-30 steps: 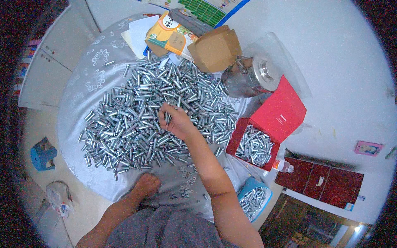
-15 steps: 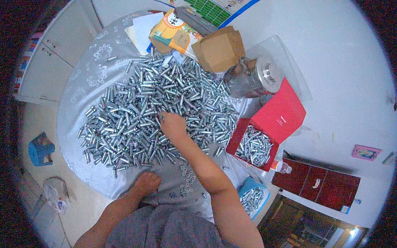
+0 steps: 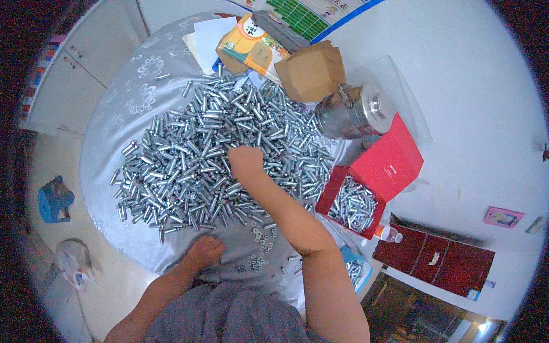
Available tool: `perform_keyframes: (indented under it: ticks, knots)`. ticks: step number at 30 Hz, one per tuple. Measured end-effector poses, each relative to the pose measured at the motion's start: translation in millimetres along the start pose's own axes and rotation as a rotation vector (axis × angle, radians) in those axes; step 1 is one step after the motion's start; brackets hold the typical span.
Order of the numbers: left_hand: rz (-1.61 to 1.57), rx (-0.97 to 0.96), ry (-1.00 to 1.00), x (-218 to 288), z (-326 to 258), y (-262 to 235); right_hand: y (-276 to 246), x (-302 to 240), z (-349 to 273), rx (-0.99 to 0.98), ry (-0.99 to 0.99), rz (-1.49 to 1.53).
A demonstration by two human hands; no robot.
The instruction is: The person sits at a table covered with a large pile of metal bolts, nuts, and washers. They repeatedly pick up a bolt and a nut, screw them together by hand, and place the assembled unit into a blue plastic bin. The person also occasionally sorts through the loose pile of bolts with their hands.
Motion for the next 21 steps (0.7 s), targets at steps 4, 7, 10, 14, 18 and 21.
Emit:
perform_keyframes:
  ticks: [4,7,10,14,18,21]
  knots:
    - [0.032,-0.067,-0.014,1,0,1,4,-10,15,-0.100,0.030,-0.100]
    - [0.029,-0.075,-0.011,2,2,4,9,-6,29,-0.148,0.039,-0.074]
    - [0.016,-0.020,-0.012,1,2,5,2,-7,31,-0.169,0.032,-0.028]
    - [0.013,0.005,-0.007,1,3,3,6,-15,27,-0.129,0.054,-0.062]
    - [0.021,0.024,0.006,2,2,2,12,-12,22,-0.217,0.088,-0.034]
    - [-0.018,-0.034,-0.002,-1,2,4,11,-13,21,-0.317,0.062,-0.041]
Point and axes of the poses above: each hand's wrist, its own z-axis towards the middle knuckle, its own y-axis out of the palm, x = y × z, the point moved 5 cm from there along z, towards the middle knuckle, and after that the axes turned 6 degrees about z, right-handed, at the moved point
